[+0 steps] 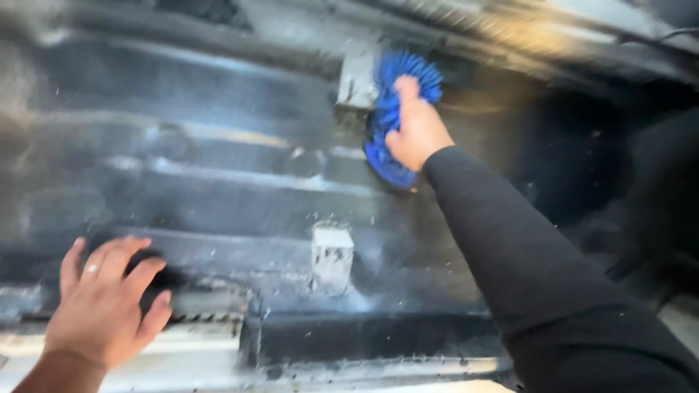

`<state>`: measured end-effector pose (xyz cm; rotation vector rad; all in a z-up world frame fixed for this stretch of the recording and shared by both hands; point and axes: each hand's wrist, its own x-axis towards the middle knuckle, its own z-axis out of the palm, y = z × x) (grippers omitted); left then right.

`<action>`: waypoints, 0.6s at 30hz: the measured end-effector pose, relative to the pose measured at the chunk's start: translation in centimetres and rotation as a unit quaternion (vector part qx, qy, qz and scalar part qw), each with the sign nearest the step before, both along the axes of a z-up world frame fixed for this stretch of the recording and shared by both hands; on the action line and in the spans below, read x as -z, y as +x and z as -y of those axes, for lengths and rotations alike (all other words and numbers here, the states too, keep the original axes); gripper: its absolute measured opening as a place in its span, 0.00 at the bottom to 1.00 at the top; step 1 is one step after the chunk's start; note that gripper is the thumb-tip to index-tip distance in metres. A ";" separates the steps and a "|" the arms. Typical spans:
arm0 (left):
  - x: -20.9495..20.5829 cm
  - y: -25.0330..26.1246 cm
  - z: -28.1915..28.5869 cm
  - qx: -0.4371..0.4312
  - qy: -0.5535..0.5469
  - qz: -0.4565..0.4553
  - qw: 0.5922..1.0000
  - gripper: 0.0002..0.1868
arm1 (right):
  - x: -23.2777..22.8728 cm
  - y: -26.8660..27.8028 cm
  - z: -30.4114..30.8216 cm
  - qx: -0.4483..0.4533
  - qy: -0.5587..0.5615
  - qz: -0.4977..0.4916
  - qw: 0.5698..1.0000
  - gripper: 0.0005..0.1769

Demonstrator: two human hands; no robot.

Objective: The person cleans the interior of a car trunk using a blue microfiber cloth. They repeatedly dip the cloth into a white bucket of water, wring it out, and wipe the metal floor and sides of the trunk to remove dirt and debris.

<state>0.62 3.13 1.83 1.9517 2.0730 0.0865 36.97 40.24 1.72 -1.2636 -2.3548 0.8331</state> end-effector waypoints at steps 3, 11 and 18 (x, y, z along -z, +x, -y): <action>-0.3 0.5 0.0 -0.003 -0.034 -0.021 0.999 0.23 | -4.0 0.5 0.2 -0.067 -0.036 0.246 0.966 0.34; -0.4 -0.1 -0.6 0.000 -0.046 -0.047 0.998 0.23 | -0.4 24.2 -0.6 0.241 -0.103 0.404 0.876 0.45; 6.7 -2.1 2.9 -0.005 0.083 0.085 0.993 0.26 | -0.7 27.2 3.0 0.269 -0.124 0.313 0.902 0.28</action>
